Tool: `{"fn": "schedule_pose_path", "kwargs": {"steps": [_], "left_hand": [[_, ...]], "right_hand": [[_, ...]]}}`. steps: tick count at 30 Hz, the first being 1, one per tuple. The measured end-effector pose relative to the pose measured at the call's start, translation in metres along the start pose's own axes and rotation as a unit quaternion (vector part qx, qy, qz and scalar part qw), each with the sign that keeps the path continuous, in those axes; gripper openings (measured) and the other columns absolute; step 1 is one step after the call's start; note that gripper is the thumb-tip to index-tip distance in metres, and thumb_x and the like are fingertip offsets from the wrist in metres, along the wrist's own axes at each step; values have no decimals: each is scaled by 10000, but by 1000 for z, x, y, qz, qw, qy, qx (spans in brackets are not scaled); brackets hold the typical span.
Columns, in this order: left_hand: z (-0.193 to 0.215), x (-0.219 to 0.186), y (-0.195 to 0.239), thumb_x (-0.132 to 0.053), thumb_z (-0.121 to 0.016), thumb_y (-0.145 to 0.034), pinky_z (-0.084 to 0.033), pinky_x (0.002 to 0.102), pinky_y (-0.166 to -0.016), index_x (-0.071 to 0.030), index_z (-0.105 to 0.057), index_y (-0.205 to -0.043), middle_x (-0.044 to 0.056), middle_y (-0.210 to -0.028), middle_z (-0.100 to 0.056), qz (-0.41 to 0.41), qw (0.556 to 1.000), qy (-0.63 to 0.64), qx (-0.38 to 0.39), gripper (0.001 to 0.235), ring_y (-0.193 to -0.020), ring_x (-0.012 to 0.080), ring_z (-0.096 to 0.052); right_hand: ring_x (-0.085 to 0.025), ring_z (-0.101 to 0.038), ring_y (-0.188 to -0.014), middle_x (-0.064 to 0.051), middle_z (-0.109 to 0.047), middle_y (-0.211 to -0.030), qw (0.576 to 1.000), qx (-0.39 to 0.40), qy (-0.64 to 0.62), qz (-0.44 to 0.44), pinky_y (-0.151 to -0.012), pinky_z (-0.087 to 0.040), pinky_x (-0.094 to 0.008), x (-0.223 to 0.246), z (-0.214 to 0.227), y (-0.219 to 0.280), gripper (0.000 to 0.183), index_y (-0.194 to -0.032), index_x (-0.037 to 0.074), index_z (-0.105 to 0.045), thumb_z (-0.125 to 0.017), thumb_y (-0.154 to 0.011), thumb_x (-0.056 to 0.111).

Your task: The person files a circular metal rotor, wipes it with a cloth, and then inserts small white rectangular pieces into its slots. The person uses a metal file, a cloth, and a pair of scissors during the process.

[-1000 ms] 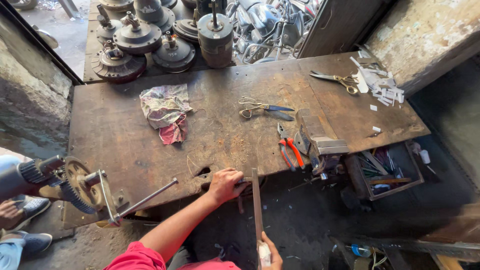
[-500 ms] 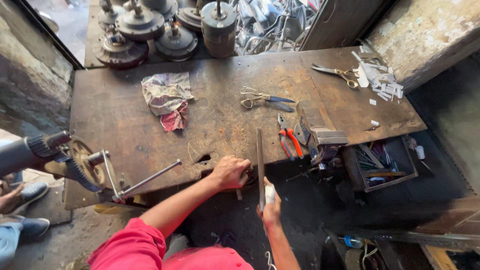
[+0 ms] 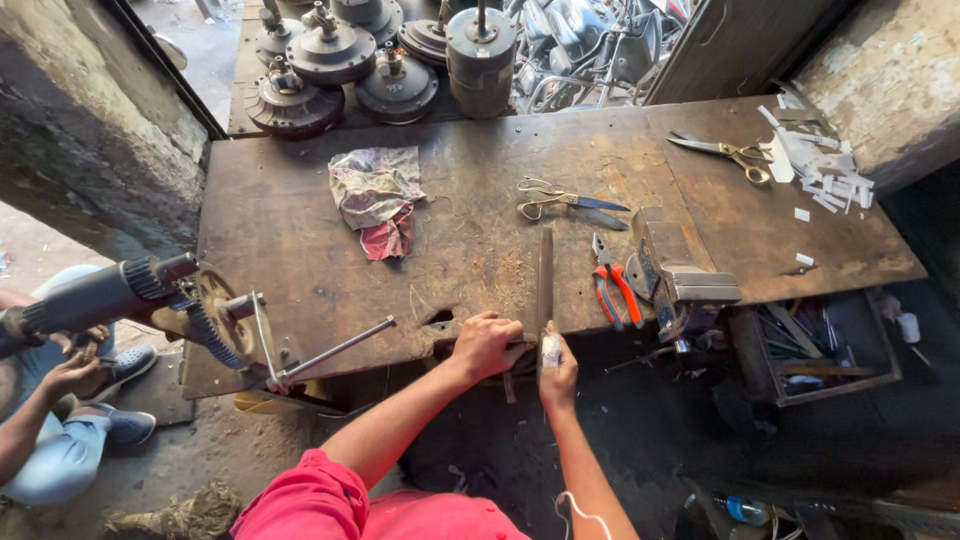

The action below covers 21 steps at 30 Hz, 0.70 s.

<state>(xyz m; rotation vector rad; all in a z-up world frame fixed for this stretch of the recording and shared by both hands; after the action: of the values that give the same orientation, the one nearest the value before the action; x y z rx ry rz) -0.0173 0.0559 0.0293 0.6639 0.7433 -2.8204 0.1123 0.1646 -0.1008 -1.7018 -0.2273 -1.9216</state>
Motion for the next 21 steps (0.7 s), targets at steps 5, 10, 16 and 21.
{"fn": "schedule_pose_path", "kwargs": {"steps": [5,10,16,21], "left_hand": [[1,4,0,-363,-781,-800,-555,444,-823,-95,-633,-777,89,-738,-693,-5,1000,-1,7,307,-800,330,-702],[-6,6,-5,-360,-770,-829,-546,454,-711,-87,-625,-790,93,-750,-691,15,999,16,37,311,-804,327,-704],[-3,8,5,-399,-796,-804,-542,462,-679,-102,-649,-752,101,-741,-699,42,999,21,9,335,-757,324,-704],[13,13,11,-372,-775,-758,-545,450,-647,-103,-692,-859,114,-783,-706,104,986,130,-29,299,-758,332,-708]], "right_hand": [[-30,-403,-499,-7,-515,-733,973,15,-106,-206,-444,-290,-200,2,59,122,589,-1541,63,-573,-451,-1061,383],[-23,-379,-447,73,-516,-698,963,-16,-154,-219,-403,-252,-211,23,42,155,482,-1417,74,-616,-552,-990,289],[-188,-618,-1233,-134,-670,-1351,998,-31,-51,-8,-1082,-455,-330,21,3,33,433,-1416,-40,-582,-514,-1007,86],[-32,-425,-515,28,-578,-766,977,24,-165,-133,-440,-338,-212,7,15,41,399,-1467,76,-618,-478,-1102,152]]}}
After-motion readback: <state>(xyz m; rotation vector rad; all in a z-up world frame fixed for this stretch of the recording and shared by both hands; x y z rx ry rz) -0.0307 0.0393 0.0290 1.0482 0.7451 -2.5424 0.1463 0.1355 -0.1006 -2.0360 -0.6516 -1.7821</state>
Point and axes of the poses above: each hand's wrist, its own y-axis away from the middle knuckle, its own z-axis out of the back of the hand, x = y × z, the point moved 7 cm from there along -y, towards the middle knuckle
